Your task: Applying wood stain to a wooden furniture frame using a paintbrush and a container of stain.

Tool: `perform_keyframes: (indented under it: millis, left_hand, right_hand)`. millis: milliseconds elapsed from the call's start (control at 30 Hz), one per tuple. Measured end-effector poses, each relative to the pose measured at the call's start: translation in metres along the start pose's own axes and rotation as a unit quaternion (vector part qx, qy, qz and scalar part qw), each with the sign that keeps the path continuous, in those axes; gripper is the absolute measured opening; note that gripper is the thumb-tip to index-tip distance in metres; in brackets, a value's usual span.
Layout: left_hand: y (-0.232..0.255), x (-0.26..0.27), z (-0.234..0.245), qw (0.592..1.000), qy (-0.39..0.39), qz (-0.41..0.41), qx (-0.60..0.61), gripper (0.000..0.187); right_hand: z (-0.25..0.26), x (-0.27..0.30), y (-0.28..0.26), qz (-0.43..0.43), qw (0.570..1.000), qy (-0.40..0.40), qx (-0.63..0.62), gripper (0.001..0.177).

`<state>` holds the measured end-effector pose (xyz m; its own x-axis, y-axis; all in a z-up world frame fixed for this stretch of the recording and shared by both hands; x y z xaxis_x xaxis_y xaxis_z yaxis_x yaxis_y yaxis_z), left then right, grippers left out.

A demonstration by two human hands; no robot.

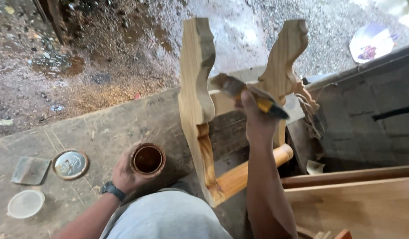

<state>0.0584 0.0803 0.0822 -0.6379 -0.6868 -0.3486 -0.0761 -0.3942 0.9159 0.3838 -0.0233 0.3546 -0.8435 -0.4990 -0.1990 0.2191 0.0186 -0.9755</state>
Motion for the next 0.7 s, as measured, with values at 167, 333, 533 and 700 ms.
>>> perform_keyframes:
  millis: [167, 333, 533, 700]
  left_hand:
    - [-0.029, 0.024, -0.018, 0.992, 0.024, -0.058, -0.111, 0.116]
    - [-0.034, 0.027, -0.023, 0.982, -0.009, -0.076, -0.173, 0.111]
    - [-0.053, 0.035, -0.028, 0.973, 0.035, -0.105, -0.202, 0.127]
    - [-0.058, 0.036, -0.031, 0.969, 0.022, -0.078, -0.234, 0.133]
  right_hand:
    - [-0.032, -0.031, -0.029, 0.038, 0.999, 0.005, 0.03, 0.027]
    - [-0.018, -0.031, 0.008, -0.024, 0.994, 0.055, 0.086, 0.019]
    - [-0.02, -0.007, 0.041, -0.103, 0.987, 0.016, 0.124, 0.024]
    - [-0.019, -0.003, 0.035, -0.109, 0.939, -0.057, 0.322, 0.022]
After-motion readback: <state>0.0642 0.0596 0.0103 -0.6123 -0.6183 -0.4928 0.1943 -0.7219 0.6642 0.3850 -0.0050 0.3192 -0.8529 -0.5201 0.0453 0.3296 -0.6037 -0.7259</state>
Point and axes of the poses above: each hand's wrist, its own x-axis away from the middle knuckle, its own z-axis out of the back of the hand, y = z × x, the point moved 6 cm from there along -x, towards the middle knuckle, and after that the axes turned 13 degrees about -z, right-handed, at the moved point
